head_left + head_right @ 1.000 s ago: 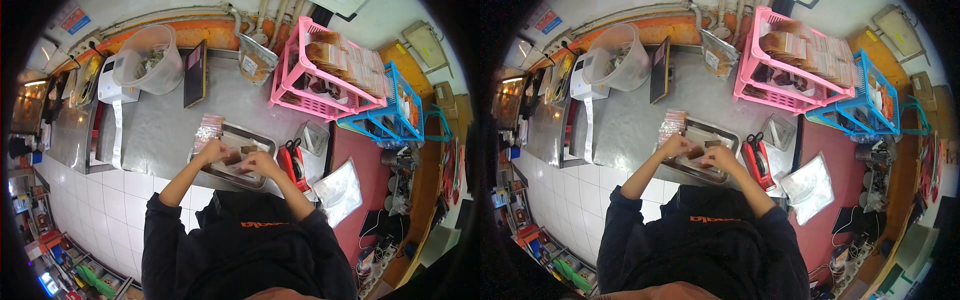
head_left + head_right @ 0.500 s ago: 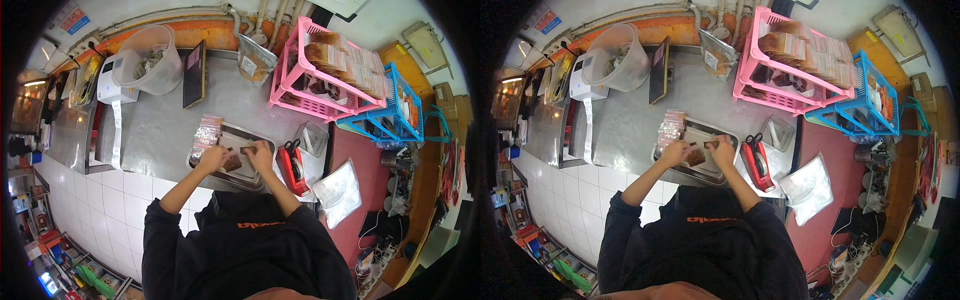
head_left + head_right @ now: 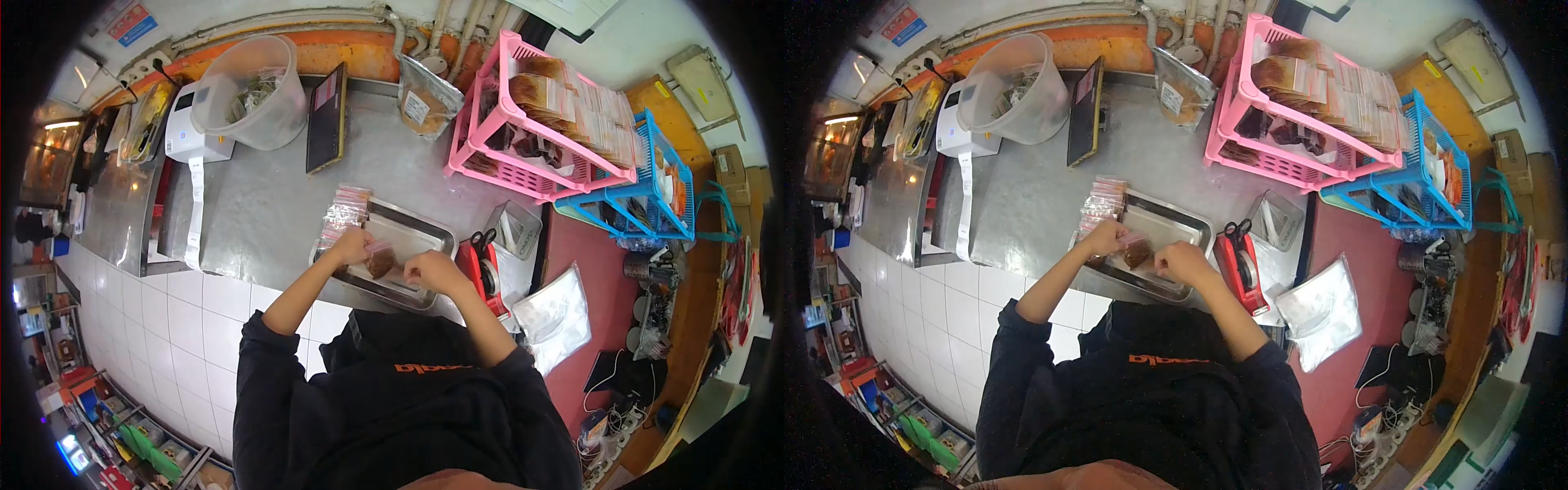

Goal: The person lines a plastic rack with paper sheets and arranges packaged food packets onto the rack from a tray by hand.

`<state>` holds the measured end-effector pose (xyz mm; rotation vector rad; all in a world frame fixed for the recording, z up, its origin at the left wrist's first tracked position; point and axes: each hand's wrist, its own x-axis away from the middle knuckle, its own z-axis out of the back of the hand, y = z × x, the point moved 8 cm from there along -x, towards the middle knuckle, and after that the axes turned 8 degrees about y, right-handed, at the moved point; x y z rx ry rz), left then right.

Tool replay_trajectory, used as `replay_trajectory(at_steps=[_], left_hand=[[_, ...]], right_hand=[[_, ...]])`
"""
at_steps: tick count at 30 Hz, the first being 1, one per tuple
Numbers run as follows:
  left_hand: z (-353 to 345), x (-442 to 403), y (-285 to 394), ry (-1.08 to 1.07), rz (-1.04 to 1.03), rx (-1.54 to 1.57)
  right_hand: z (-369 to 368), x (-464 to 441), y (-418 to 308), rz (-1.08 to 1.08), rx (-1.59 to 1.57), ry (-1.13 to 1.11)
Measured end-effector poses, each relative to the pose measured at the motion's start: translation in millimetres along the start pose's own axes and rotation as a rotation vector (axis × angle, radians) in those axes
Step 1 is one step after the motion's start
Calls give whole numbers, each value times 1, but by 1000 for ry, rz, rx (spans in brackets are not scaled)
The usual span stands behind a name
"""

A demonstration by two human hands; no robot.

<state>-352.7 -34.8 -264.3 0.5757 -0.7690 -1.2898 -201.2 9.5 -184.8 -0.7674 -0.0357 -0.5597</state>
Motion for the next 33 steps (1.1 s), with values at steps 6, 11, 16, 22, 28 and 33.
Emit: replay_trajectory(at_steps=[6,11,16,22,28,33], left_hand=[[-5,2,3,-139,38,25],[-3,16,21,-65,141,-50],[1,26,69,66,-65,-342],[65,-7,185,12,-459,-192],[211,-53,333,658,-808,-18],[261,-83,364,893,-710,140]], right_hand=[[-36,-30,12,-36,-85,261],[-48,-28,32,-153,-301,428],[-8,-12,16,-113,-228,687],[98,-1,-50,251,68,419],[294,2,-92,62,244,547],[415,-42,-45,58,231,821]])
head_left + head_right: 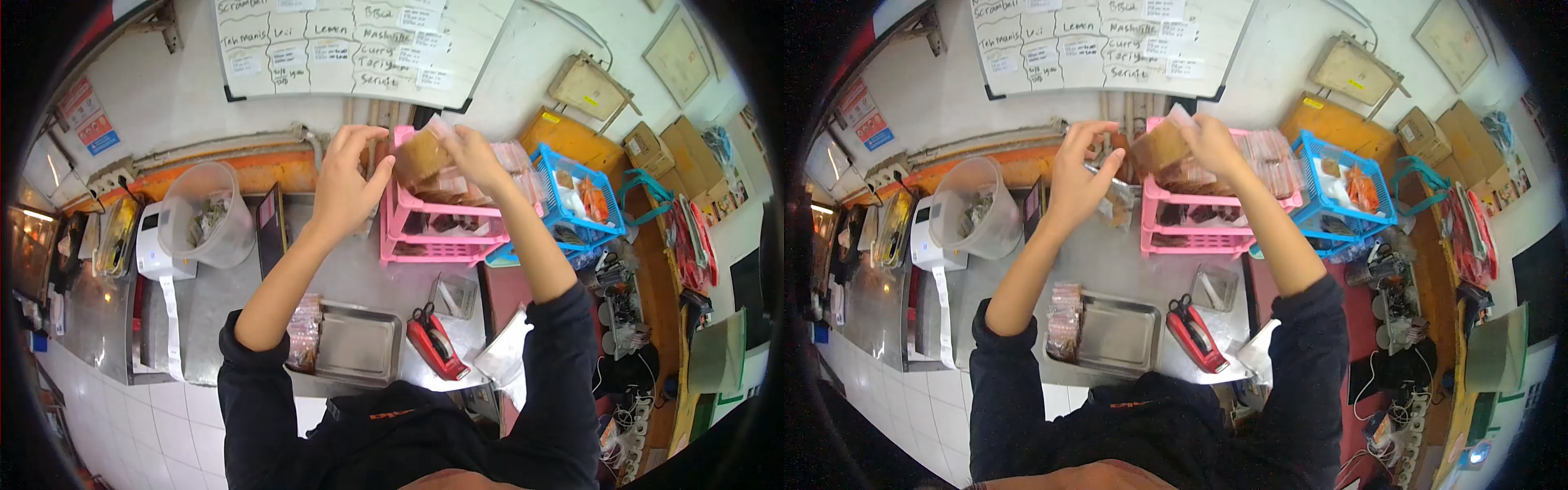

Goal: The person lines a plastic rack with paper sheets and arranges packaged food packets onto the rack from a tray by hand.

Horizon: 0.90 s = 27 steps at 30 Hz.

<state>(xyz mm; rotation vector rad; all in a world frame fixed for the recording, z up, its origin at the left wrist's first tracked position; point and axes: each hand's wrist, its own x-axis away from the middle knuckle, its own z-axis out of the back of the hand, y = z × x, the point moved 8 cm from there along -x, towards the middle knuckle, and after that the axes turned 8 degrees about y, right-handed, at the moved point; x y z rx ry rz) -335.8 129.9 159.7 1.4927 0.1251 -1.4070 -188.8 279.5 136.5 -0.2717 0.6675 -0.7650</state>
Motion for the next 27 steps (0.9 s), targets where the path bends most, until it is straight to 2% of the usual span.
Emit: replay_trajectory(at_steps=[2,3,4,5,6,8,9,11,13,14,15,17,19,20,21,22,23,26,27], left_hand=[[-19,-5,-15,-13,24,-10],[-29,-8,-24,-34,63,-26],[-40,-9,-33,-68,136,-20],[-50,-12,-39,-58,120,-17],[-61,-14,-48,-61,119,-51],[-86,-18,-65,-81,156,-49],[-99,-21,-66,-117,179,-42],[-133,-19,-78,-126,185,5],[-169,-9,-90,-172,186,-86],[-193,2,-106,-339,338,-142],[-203,5,-104,-342,336,-137],[-212,18,-115,-304,464,-382],[-224,23,-119,-338,531,-341],[-227,24,-119,-299,556,-349],[-228,25,-120,-259,578,-358],[-233,28,-122,-333,655,-326],[-232,25,-121,-339,650,-327],[-231,32,-141,-283,865,-184],[-229,31,-147,-287,861,-186]], right_hand=[[-24,-13,41,-562,-710,-93],[-34,-19,51,-546,-705,-84],[-49,-22,66,-604,-884,-24],[-61,-25,82,-660,-1066,34],[-69,-28,97,-642,-1065,41],[-95,-31,110,-618,-1227,-138],[-94,-32,115,-610,-1227,-136],[-103,-25,124,-736,-1238,-221],[-97,-24,119,-738,-1160,-232],[-95,-23,124,-759,-1013,-224],[-91,-21,130,-779,-865,-214],[-84,-23,138,-830,-795,-228],[-72,-28,140,-693,-488,-272],[-68,-33,141,-701,-490,-269],[-66,-46,145,-526,-134,-352],[-63,-54,144,-340,219,-425],[-61,-56,146,-345,216,-421],[-48,-58,142,-364,308,-438],[-41,-61,136,-282,389,-426]])
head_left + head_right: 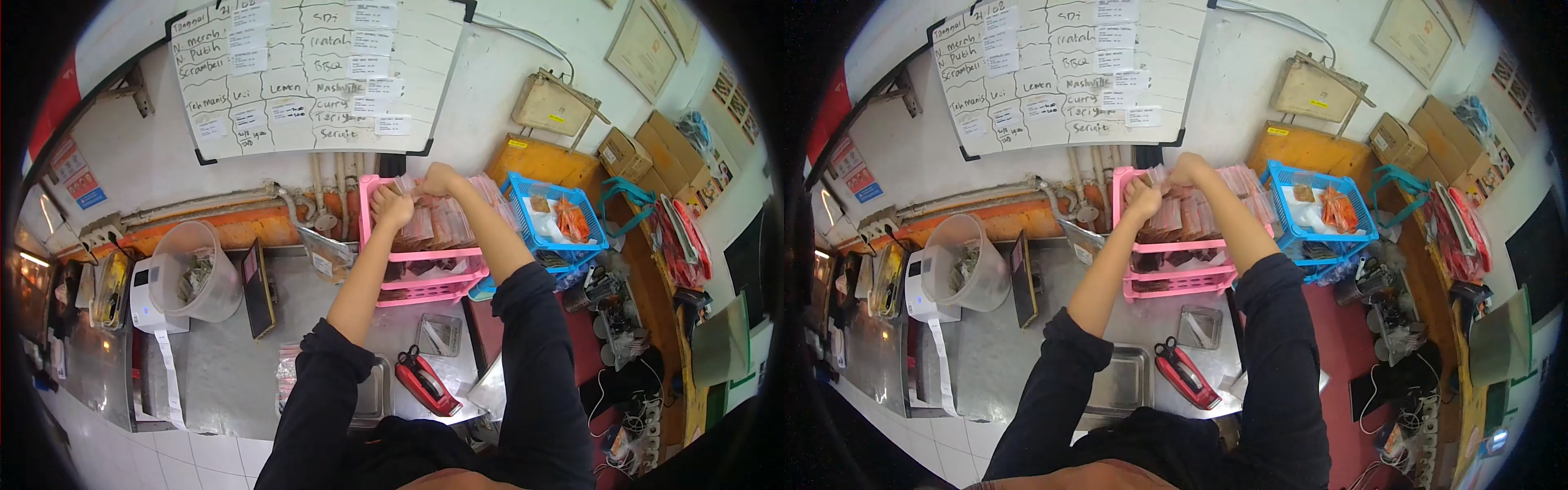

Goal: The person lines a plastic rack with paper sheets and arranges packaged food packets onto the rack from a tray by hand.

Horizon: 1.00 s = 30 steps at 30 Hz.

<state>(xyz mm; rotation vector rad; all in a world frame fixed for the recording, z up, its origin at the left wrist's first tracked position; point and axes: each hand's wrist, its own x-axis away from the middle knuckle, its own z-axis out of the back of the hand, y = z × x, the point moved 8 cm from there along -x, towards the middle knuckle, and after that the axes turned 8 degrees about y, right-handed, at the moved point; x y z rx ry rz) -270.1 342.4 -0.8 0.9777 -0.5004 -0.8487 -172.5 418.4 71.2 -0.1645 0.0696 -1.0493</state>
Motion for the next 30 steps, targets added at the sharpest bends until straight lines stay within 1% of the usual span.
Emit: replay_trajectory(at_steps=[1,2,3,4,5,6,7,8,10,12,14,15,16,18,19,20,22,23,24,26,27,28,29,30], left_hand=[[-3,-4,-3,-51,-16,-62],[-8,-6,-4,-102,-33,-122],[-2,0,3,-72,-39,-187],[-3,8,9,-75,-49,-186],[6,15,24,89,-178,-264],[14,24,37,254,-305,-339],[16,30,45,358,-383,-301],[13,31,45,355,-389,-297],[-5,29,37,48,-294,-317],[-7,28,38,60,-307,-344],[1,29,44,217,-378,-437],[0,29,45,217,-382,-438],[-4,31,52,198,-480,-465],[-13,39,60,157,-666,-519],[-30,33,48,43,-622,-522],[-31,33,48,41,-607,-527],[-27,36,54,82,-598,-554],[-18,47,64,218,-691,-568],[-12,58,68,215,-677,-577],[7,108,94,195,-867,-404],[14,141,96,115,-913,-257],[18,178,87,37,-951,-112],[11,212,63,-74,-952,-67],[3,247,37,-176,-946,-21]], right_hand=[[9,4,-2,56,91,37],[17,10,2,50,90,42],[37,22,8,8,35,138],[57,35,15,-35,-18,235],[69,50,20,-41,-17,242],[82,68,23,-55,-186,273],[88,83,31,-67,-354,304],[91,98,37,-71,-351,309],[92,125,52,-47,-505,337],[88,156,67,53,-483,433],[80,197,72,25,-596,421],[72,217,74,-24,-640,380],[60,235,75,-72,-684,337],[30,264,67,-76,-986,255],[13,275,63,-109,-1041,217],[-7,284,59,-142,-1095,174],[-55,294,59,-155,-1106,141],[-70,298,52,-101,-1085,142],[-88,303,48,-168,-1212,86],[-115,309,38,-281,-1487,22],[-130,309,31,-285,-1489,-1],[-148,307,26,-372,-1756,15],[-164,308,17,-471,-2021,25],[-172,309,3,-479,-2023,-22]])
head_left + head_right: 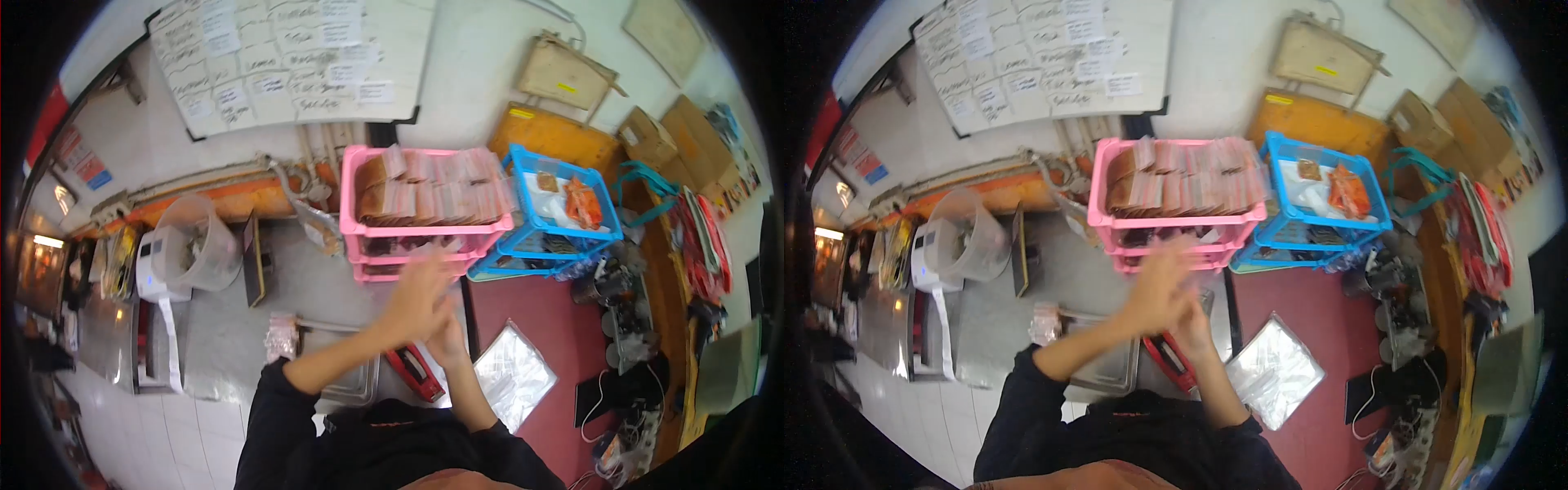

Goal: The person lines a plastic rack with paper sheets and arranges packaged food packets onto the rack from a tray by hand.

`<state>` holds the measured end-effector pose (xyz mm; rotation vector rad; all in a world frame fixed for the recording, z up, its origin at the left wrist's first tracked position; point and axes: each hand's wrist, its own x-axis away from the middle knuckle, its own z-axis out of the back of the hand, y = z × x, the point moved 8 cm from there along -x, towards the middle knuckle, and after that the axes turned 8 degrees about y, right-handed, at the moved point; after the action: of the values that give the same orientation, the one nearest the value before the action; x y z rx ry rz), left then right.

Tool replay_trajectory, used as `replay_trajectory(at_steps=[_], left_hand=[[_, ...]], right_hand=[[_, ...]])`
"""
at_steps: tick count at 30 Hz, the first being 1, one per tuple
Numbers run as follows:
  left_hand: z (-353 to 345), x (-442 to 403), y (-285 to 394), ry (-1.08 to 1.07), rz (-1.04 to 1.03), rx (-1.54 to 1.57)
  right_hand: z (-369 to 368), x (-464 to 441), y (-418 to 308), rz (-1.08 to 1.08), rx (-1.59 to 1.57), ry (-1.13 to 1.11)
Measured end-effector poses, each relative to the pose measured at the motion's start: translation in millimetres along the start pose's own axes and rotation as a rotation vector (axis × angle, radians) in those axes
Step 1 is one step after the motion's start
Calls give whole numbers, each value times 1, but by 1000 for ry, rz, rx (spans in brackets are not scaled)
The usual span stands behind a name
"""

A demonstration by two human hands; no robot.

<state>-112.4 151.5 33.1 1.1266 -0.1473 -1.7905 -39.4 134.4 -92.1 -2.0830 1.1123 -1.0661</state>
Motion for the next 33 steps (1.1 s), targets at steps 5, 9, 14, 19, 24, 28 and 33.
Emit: replay_trajectory(at_steps=[5,9,14,19,24,28,33], left_hand=[[4,139,0,-16,209,-76],[52,222,-30,-177,458,-287],[123,333,-74,-175,786,-390],[200,382,-133,119,997,-297],[242,399,-220,232,952,-268],[225,436,-352,406,1353,276],[196,385,-418,535,1541,783]], right_hand=[[-63,1,63,-562,-437,-513],[-109,-19,127,-477,180,-537],[-170,-122,227,72,815,-325],[-238,-167,285,367,932,-111],[-271,-150,265,459,932,8],[-261,-165,257,389,1045,-13],[-234,-222,207,431,1229,-67]])
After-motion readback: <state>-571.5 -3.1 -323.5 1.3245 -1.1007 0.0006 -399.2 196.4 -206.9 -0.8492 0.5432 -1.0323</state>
